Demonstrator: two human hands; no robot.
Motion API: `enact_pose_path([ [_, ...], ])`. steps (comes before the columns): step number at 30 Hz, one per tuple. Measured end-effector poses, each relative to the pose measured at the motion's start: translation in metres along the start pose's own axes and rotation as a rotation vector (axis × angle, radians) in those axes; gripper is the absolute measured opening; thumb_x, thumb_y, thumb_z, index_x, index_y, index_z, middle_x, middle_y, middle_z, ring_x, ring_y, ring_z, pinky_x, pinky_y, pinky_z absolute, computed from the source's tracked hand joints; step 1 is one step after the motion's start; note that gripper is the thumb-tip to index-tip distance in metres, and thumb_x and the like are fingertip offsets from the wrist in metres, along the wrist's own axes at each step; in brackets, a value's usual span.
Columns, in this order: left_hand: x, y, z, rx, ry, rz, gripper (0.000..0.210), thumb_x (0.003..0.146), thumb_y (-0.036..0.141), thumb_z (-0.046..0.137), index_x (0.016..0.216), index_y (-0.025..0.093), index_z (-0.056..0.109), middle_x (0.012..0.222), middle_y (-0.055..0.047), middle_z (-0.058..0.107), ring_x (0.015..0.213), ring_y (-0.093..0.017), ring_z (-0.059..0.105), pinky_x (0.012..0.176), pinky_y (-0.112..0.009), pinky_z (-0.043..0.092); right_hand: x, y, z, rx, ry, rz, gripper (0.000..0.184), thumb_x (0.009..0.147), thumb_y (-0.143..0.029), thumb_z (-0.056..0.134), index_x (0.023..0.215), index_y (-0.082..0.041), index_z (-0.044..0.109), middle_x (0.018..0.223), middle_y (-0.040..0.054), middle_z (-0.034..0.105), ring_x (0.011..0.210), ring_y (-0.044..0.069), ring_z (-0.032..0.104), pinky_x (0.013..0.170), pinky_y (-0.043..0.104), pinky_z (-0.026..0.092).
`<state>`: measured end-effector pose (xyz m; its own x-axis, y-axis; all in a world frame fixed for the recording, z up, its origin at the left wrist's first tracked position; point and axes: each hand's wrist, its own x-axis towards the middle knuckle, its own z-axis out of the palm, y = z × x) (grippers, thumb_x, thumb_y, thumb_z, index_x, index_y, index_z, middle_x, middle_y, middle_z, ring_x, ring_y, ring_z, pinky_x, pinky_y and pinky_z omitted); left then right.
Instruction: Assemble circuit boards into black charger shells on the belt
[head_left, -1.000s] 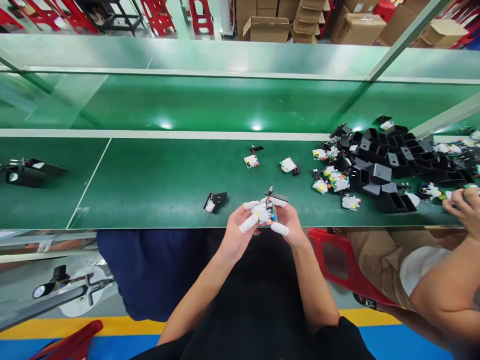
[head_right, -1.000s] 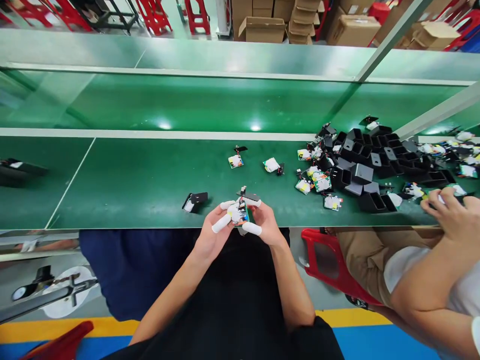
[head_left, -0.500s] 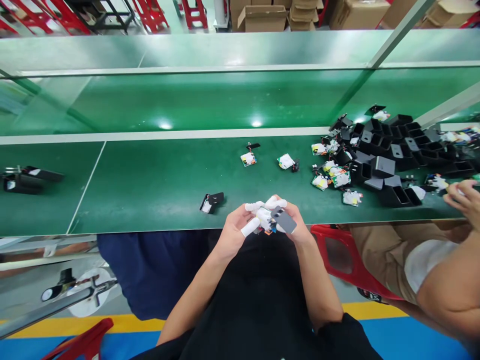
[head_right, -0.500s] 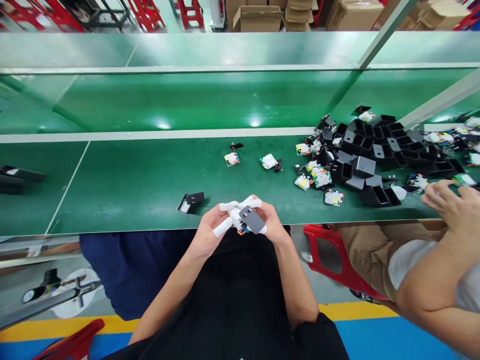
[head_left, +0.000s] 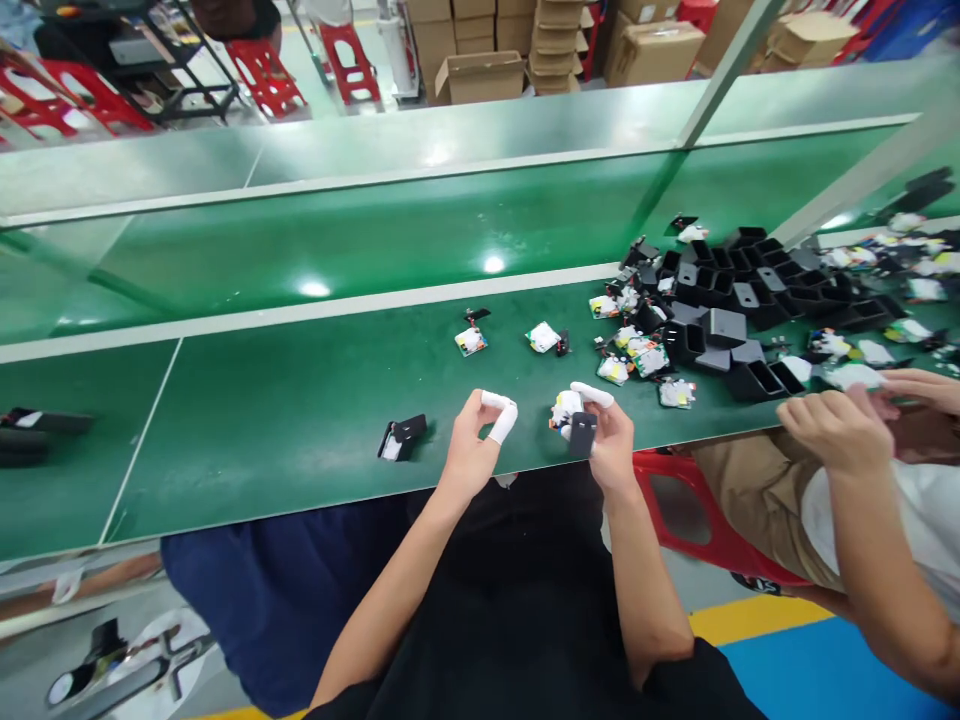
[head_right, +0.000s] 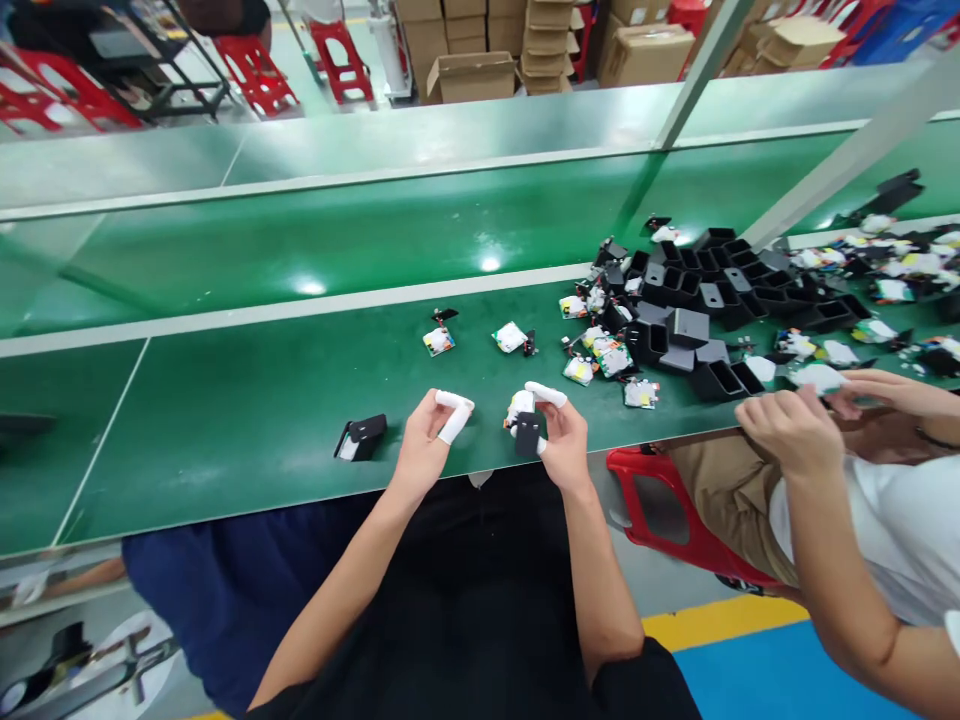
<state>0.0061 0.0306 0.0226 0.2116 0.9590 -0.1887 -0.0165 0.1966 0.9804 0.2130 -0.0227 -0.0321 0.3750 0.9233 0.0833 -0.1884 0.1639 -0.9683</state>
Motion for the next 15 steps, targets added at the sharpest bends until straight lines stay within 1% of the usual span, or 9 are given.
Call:
enact_pose_path([
  [2,0.013,0.003,0.000,0.098,-0.030,0.082,0.032,0.098,0.050,0.081,0.090,0.023,0.067,0.095,-0.003,0.074,0.093,-0.020,0.071,0.092,-0.033,0.054,0.004,0.003,-0.009,-0.048,0.054,-0.018,0.070,0.073,-0.039,0.106,0.136,-0.027,0.078,0.120,0.0094,0.083,0.109,0.030,0.079,0.105,0.053,0.067],
  [4,0.030,0.009,0.003,0.166,-0.073,0.187,0.037,0.104,0.051,0.072,0.082,0.022,0.064,0.084,-0.002,0.068,0.084,-0.019,0.064,0.083,-0.032,0.051,0.007,0.006,-0.014,-0.074,0.035,-0.026,0.068,0.075,-0.040,0.103,0.136,-0.025,0.078,0.117,0.0089,0.083,0.107,0.028,0.079,0.106,0.051,0.066],
  [6,0.054,0.017,0.010,0.225,-0.089,0.295,0.044,0.108,0.051,0.064,0.074,0.022,0.061,0.078,-0.002,0.064,0.078,-0.019,0.060,0.077,-0.032,0.048,0.010,0.008,-0.014,-0.089,-0.002,-0.045,0.067,0.075,-0.042,0.103,0.135,-0.025,0.078,0.115,0.0080,0.083,0.104,0.026,0.078,0.104,0.048,0.066],
  [8,0.086,0.028,0.024,0.307,-0.088,0.380,0.048,0.110,0.049,0.058,0.071,0.022,0.059,0.077,-0.003,0.065,0.076,-0.019,0.060,0.076,-0.033,0.047,0.012,0.009,-0.013,-0.087,-0.026,-0.051,0.067,0.073,-0.041,0.103,0.134,-0.026,0.079,0.114,0.0071,0.082,0.102,0.025,0.077,0.103,0.046,0.065],
  [10,0.123,0.040,0.045,0.451,-0.137,0.426,0.046,0.114,0.044,0.050,0.075,0.022,0.062,0.082,-0.006,0.070,0.080,-0.020,0.063,0.079,-0.034,0.049,0.013,0.008,-0.011,-0.072,-0.035,-0.045,0.068,0.073,-0.039,0.103,0.135,-0.025,0.079,0.114,0.0065,0.082,0.102,0.024,0.076,0.103,0.044,0.064],
  [12,0.163,0.053,0.073,0.614,-0.240,0.444,0.041,0.116,0.035,0.042,0.089,0.020,0.069,0.094,-0.008,0.076,0.085,-0.020,0.067,0.083,-0.034,0.051,0.013,0.005,-0.010,-0.064,-0.048,-0.045,0.065,0.074,-0.038,0.101,0.134,-0.025,0.080,0.113,0.0066,0.083,0.101,0.024,0.076,0.102,0.043,0.064],
  [13,0.183,0.060,0.089,0.669,-0.281,0.453,0.035,0.115,0.031,0.043,0.096,0.019,0.071,0.100,-0.009,0.078,0.087,-0.020,0.068,0.084,-0.034,0.051,0.013,0.004,-0.009,-0.067,-0.056,-0.049,0.062,0.075,-0.037,0.100,0.132,-0.024,0.081,0.112,0.0067,0.084,0.100,0.023,0.077,0.101,0.043,0.065],
  [15,0.219,0.075,0.123,0.745,-0.327,0.477,0.020,0.109,0.023,0.054,0.110,0.018,0.073,0.107,-0.010,0.079,0.088,-0.020,0.067,0.086,-0.034,0.051,0.013,0.001,-0.008,-0.080,-0.074,-0.059,0.057,0.076,-0.035,0.098,0.130,-0.024,0.082,0.110,0.0066,0.084,0.098,0.023,0.077,0.099,0.042,0.065],
])
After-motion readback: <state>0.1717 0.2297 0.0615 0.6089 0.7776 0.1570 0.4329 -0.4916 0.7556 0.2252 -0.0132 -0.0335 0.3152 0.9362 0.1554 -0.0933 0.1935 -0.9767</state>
